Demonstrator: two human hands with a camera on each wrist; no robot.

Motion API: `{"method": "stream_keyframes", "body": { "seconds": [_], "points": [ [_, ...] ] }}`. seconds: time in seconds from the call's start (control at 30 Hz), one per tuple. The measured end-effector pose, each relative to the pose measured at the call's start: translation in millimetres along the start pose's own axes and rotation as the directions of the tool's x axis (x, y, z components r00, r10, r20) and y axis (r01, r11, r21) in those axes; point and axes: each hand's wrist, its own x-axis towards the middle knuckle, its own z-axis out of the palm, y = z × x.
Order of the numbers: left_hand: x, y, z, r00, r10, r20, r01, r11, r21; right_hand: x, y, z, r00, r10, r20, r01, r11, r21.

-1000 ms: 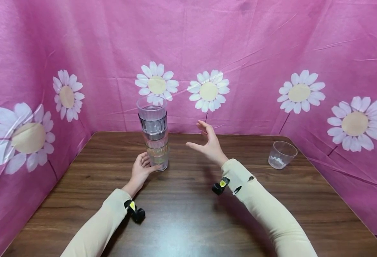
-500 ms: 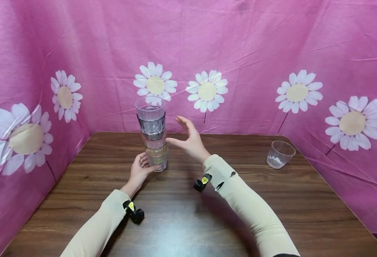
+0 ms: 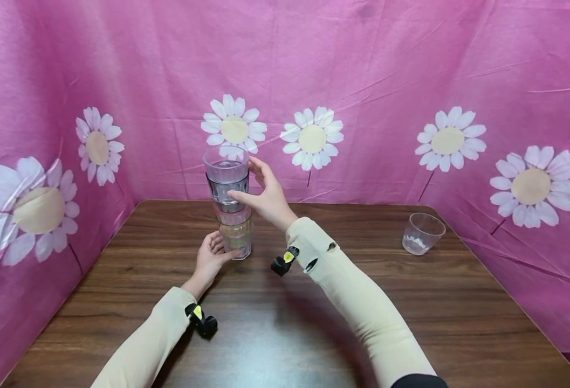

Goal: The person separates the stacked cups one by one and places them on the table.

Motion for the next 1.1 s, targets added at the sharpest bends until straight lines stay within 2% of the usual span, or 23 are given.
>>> {"method": "stream_keyframes", "body": {
  "seconds": [0.23, 0.5, 0.87, 1.1],
  "points": [
    [-0.1, -1.9, 0.2, 1.0, 0.022, -0.011, -0.023, 1.0, -0.005, 16, -8, 3, 0.999, 0.044, -0.006, -0.044, 0.999, -0.022],
    [-1.0, -0.2, 1.1, 1.0, 0.017, -0.007, -0.017, 1.0, -0.019, 26, -12, 3, 0.996, 0.091, 0.016, -0.09, 0.995, -0.049],
    [-0.8, 0.4, 0.0, 0.999, 0.031, -0.015, -0.031, 0.999, 0.012, 30, -13, 3, 0.997, 0.075, 0.015, -0.075, 0.997, 0.011],
    [-0.7, 0.6, -0.1, 1.0, 0.003, -0.009, -0.003, 1.0, 0.014, 30, -13, 4, 0.997, 0.081, 0.001, -0.081, 0.995, 0.063]
  ]
}}
